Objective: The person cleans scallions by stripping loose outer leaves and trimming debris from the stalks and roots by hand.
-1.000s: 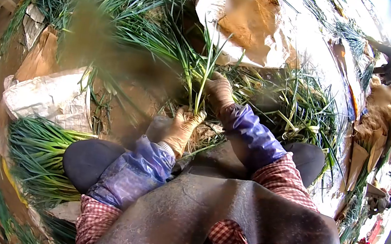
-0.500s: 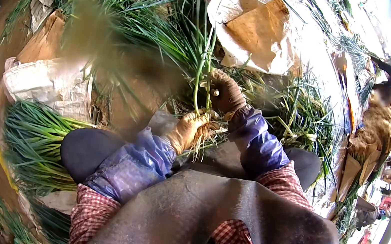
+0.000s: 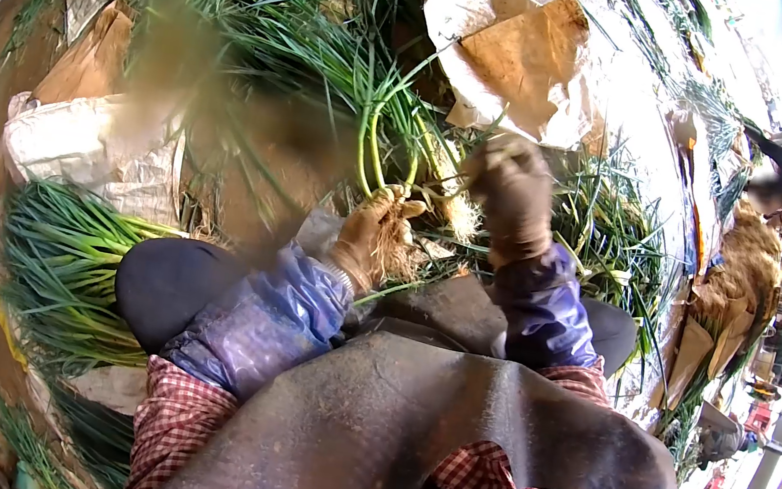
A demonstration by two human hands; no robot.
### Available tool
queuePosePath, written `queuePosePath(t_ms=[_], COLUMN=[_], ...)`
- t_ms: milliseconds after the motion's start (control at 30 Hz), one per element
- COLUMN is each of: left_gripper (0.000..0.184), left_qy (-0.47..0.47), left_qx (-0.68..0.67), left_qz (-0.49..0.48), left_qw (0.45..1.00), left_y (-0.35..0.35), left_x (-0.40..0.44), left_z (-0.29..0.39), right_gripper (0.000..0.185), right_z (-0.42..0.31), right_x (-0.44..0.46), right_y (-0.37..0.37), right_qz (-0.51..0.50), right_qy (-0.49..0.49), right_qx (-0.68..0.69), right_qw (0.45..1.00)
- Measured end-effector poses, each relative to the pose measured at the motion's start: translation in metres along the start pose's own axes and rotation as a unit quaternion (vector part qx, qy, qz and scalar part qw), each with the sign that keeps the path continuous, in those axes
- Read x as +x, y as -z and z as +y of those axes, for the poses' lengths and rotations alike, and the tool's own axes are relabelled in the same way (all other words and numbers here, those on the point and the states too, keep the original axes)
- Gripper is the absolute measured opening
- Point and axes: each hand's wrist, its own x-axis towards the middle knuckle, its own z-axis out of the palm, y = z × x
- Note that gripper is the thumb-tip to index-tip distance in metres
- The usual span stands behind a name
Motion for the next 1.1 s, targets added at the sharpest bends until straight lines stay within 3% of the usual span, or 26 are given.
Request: queuePosePath(t_ms=[67,100,133,200,233,267,333,400,467,533,567,667,733,800,867,900,933,1000,1100], left_gripper=[0.025,0.024,0.023,0.018,0.017,0.016,0.010,0.009,0.011,0.012,0.013,0.014,0.014,0.013,0.014,0.017,0.020,0.024,0.027], left_qy=[0.018,0.002,-0.012,0.027,0.036,0.045,0.067,0.018,-0.053,-0.087,-0.062,-0.001,-0.011,-0.038,-0.083,-0.103,-0.121,-0.115,-0.131], left_qx=[0.008,-0.018,-0.044,-0.064,-0.075,-0.085,-0.080,0.022,0.058,0.070,0.030,0.073,0.080,0.102,0.118,0.177,0.237,0.368,0.411], left_qz=[0.039,-0.032,-0.103,-0.048,-0.064,-0.080,-0.037,0.070,0.082,0.009,0.001,-0.043,-0.028,0.045,0.084,0.096,0.099,0.195,0.181], left_qw=[0.999,0.999,0.994,0.996,0.994,0.992,0.994,0.997,0.994,0.994,0.998,0.996,0.996,0.993,0.986,0.974,0.959,0.902,0.884], left_y=[-0.003,-0.001,0.001,-0.006,-0.005,-0.004,-0.008,-0.012,-0.032,-0.024,-0.026,-0.021,-0.031,-0.043,-0.030,-0.022,-0.013,-0.009,-0.008], left_x=[-0.006,-0.007,-0.008,-0.010,-0.010,-0.010,-0.015,-0.013,-0.024,-0.015,-0.015,-0.018,-0.023,-0.032,-0.021,-0.017,-0.012,-0.010,-0.011], left_z=[0.005,0.004,0.002,0.004,0.001,-0.001,-0.003,-0.007,-0.002,-0.001,-0.002,0.004,0.003,0.004,-0.005,-0.007,-0.008,-0.012,-0.011], right_gripper=[0.008,0.019,0.019,0.028,0.032,0.033,0.038,0.026,0.022,0.028,0.031,0.042,0.031,0.016,0.008,0.009,0.013,0.019,0.018], right_z=[-0.009,-0.010,0.015,0.065,0.072,0.072,0.122,0.131,0.076,0.060,0.054,0.028,0.034,0.047,0.048,0.057,0.053,0.045,0.079], right_x=[0.012,0.017,0.026,0.036,0.035,0.023,0.020,0.032,0.022,0.023,0.026,0.041,0.056,0.068,0.064,0.071,0.067,0.062,0.086], right_y=[0.020,0.029,0.047,0.072,0.070,0.043,0.028,0.020,-0.009,-0.012,-0.011,-0.011,-0.010,-0.003,-0.003,0.008,0.009,0.008,0.023], right_qz=[0.082,0.072,0.074,-0.006,-0.047,-0.095,-0.129,-0.115,-0.098,-0.125,-0.134,-0.162,-0.116,-0.101,-0.054,-0.052,-0.022,0.032,0.058], right_qy=[0.075,0.089,0.091,-0.129,-0.257,-0.419,-0.293,-0.239,-0.156,-0.084,-0.107,-0.121,-0.105,-0.101,-0.132,-0.152,-0.130,-0.174,-0.062], right_qx=[0.016,0.018,0.019,0.039,0.053,0.098,0.169,0.154,-0.039,-0.176,-0.102,0.109,0.223,0.251,0.225,0.223,0.138,0.102,-0.132], right_qw=[0.994,0.993,0.993,0.991,0.964,0.898,0.932,0.952,0.982,0.973,0.980,0.973,0.962,0.957,0.964,0.962,0.982,0.979,0.988])
